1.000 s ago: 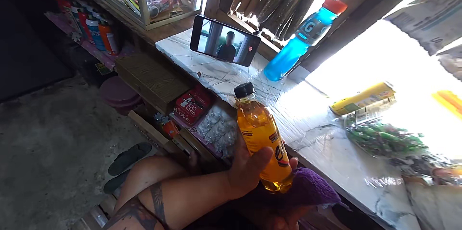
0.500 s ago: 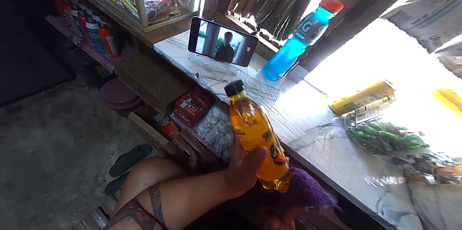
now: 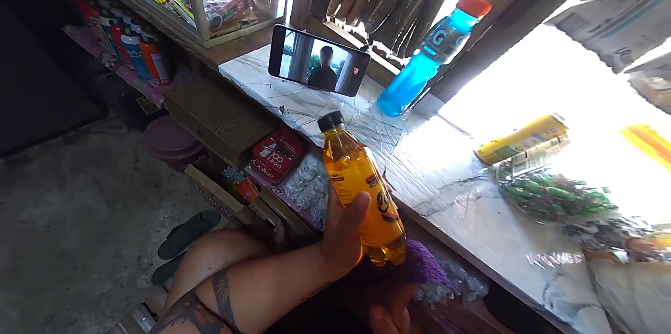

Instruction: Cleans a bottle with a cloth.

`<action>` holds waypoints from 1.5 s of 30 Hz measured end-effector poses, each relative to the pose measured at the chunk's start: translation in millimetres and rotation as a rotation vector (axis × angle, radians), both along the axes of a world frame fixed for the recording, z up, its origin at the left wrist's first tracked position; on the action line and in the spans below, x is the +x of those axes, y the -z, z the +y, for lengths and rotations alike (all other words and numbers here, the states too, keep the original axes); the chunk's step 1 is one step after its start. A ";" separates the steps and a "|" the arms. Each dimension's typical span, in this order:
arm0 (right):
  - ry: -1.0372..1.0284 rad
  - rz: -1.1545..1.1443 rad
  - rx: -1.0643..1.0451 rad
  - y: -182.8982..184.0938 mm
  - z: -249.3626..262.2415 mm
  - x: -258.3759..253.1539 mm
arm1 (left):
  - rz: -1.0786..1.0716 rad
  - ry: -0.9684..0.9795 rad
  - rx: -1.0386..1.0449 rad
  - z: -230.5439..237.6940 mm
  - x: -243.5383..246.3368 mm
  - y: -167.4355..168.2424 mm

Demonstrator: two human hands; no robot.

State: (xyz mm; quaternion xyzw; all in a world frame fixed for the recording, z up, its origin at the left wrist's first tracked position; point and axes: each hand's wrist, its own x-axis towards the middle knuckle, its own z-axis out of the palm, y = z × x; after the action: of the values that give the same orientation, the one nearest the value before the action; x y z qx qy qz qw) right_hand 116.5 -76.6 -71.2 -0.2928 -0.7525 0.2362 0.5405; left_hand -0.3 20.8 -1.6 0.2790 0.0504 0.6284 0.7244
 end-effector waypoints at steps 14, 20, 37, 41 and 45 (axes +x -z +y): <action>-0.060 0.231 -0.060 -22.0 -3.1 2.1 | 0.021 -0.037 0.140 -7.7 8.2 9.8; -0.058 0.179 -0.062 -16.8 -0.3 2.3 | 0.045 -0.065 0.169 -8.8 3.2 1.2; -0.036 0.054 0.001 -4.9 -3.6 3.4 | -0.016 0.013 0.023 -4.7 6.2 4.0; 0.056 0.086 -0.008 -10.4 -6.7 19.0 | 0.135 -0.143 0.284 -19.7 9.1 7.6; 0.194 0.057 0.077 -26.3 -0.8 16.6 | 0.110 -0.167 0.430 -27.0 16.5 9.2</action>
State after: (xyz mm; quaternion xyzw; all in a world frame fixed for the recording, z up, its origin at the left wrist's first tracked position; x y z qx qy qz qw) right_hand 133.0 -77.5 -44.9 -0.3363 -0.7135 0.1620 0.5929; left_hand 16.2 -6.2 -10.8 0.4556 -0.0225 0.6661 0.5900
